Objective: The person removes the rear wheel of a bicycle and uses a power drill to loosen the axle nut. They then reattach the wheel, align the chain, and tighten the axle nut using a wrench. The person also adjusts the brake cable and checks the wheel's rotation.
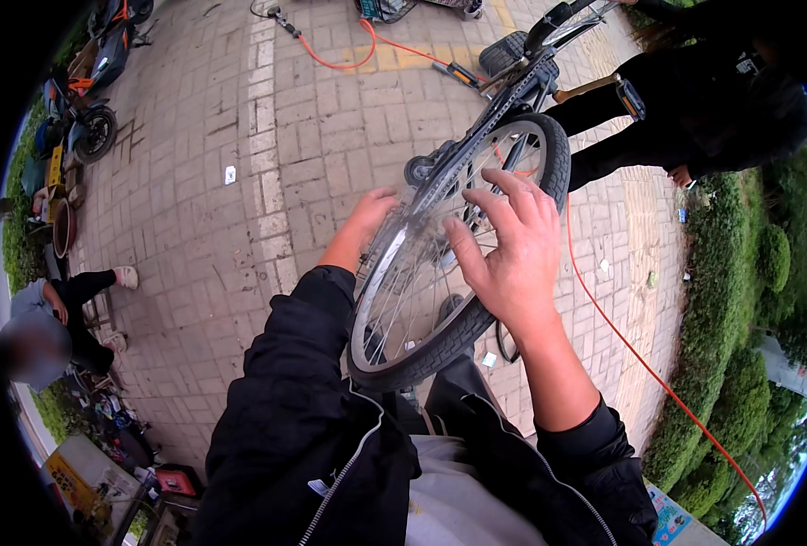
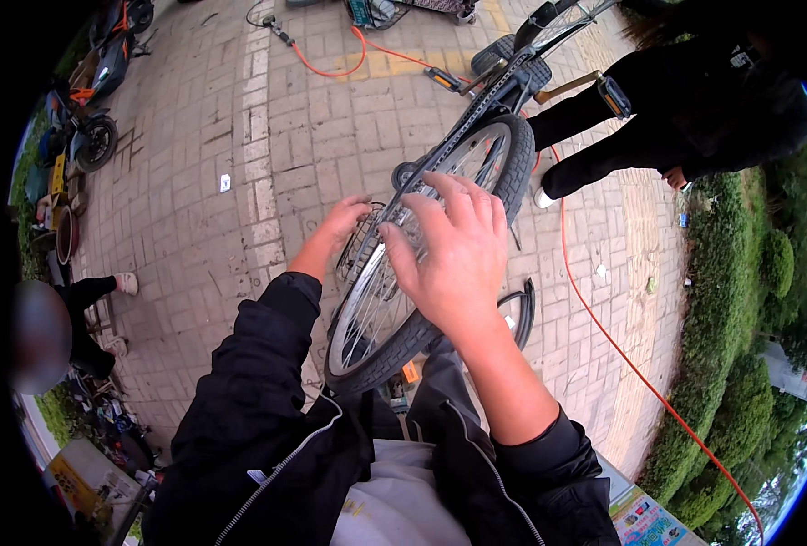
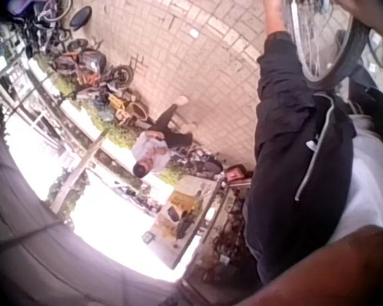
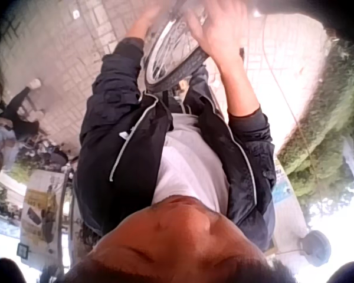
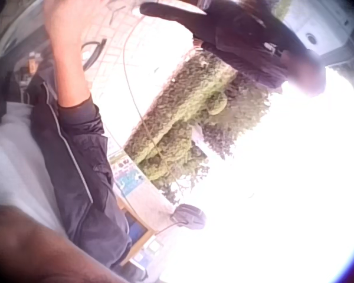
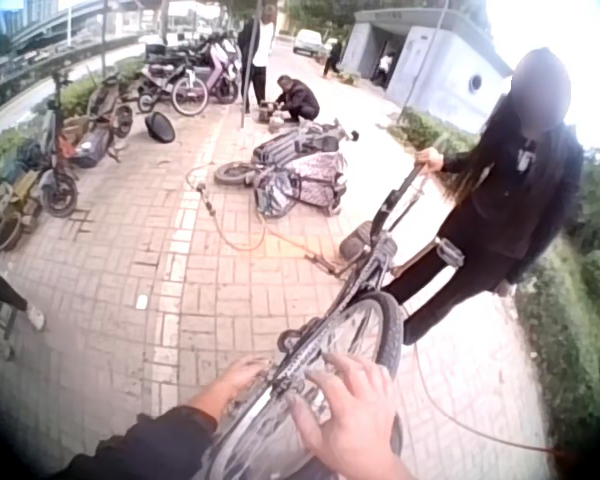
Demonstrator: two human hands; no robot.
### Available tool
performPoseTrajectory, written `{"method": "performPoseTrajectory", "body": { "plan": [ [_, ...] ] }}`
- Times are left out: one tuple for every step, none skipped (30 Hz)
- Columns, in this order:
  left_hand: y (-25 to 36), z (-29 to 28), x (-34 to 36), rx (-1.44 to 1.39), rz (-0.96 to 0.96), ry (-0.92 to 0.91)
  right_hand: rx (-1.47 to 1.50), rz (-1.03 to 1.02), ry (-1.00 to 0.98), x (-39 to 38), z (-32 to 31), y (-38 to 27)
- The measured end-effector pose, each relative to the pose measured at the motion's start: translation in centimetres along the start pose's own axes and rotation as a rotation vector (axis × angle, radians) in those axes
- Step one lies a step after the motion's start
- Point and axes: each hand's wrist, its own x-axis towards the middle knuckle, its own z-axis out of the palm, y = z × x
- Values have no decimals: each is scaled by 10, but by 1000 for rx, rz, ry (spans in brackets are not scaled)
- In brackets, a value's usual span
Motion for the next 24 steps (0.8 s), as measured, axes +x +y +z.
{"method": "performPoseTrajectory", "body": {
  "plan": [
    [3, 1, 0, 32, -57, 77, 2, -3, -2, 0, 1, 0],
    [13, 1, -4, 272, -57, 0, 1, -5, -4, 0, 1, -1],
    [26, -1, -8, 513, -55, -77, -2, -4, 0, -1, 1, 0],
    [34, -2, -10, 754, -52, -155, -5, -2, 3, -1, 1, 1],
    [25, -9, -6, 598, 11, -182, 1, -12, 7, 0, 0, -3],
    [5, -18, 4, 443, 75, -206, 14, -24, 13, 1, 1, -6],
    [-9, -21, 11, 289, 138, -239, 20, -29, 19, 2, 2, -6],
    [-11, -16, 11, 159, 116, -147, 22, -30, 25, 1, 3, -5],
    [-12, -8, 12, 29, 94, -54, 13, -29, 21, 1, 3, -6],
    [-13, -4, 12, -101, 71, 41, 6, -29, 16, 0, 3, -7],
    [-6, -2, 9, 184, 29, 12, -10, -20, 11, -1, 3, -5],
    [10, -2, 3, 470, -10, -16, -16, -12, 11, -2, 3, -3],
    [21, 0, -3, 755, -47, -45, -21, -4, 12, -3, 4, -1],
    [20, -8, -4, 726, 18, -58, -8, -12, 14, -2, 4, -4],
    [12, -13, -2, 696, 83, -78, -3, -20, 14, -1, 4, -6],
    [5, -18, 0, 666, 149, -97, 1, -27, 14, -1, 3, -6],
    [-8, -17, 3, 522, 191, -100, -4, -27, 15, -1, 2, -6],
    [-20, -19, 2, 381, 231, -92, -2, -30, 16, -1, 2, -6],
    [-29, -22, 3, 240, 271, -82, 1, -34, 17, -1, 2, -8],
    [-23, -18, 2, 193, 162, -72, -8, -29, 16, -2, 2, -7],
    [-16, -15, 0, 146, 53, -60, -11, -27, 14, -2, 2, -6],
    [-9, -13, -1, 100, -56, -48, -12, -25, 12, -1, 2, -6],
    [1, -10, -3, 295, -57, -84, -20, -18, 8, -2, 3, -5],
    [11, -12, -6, 489, -55, -112, -20, -14, 8, -3, 4, -6]
  ]
}}
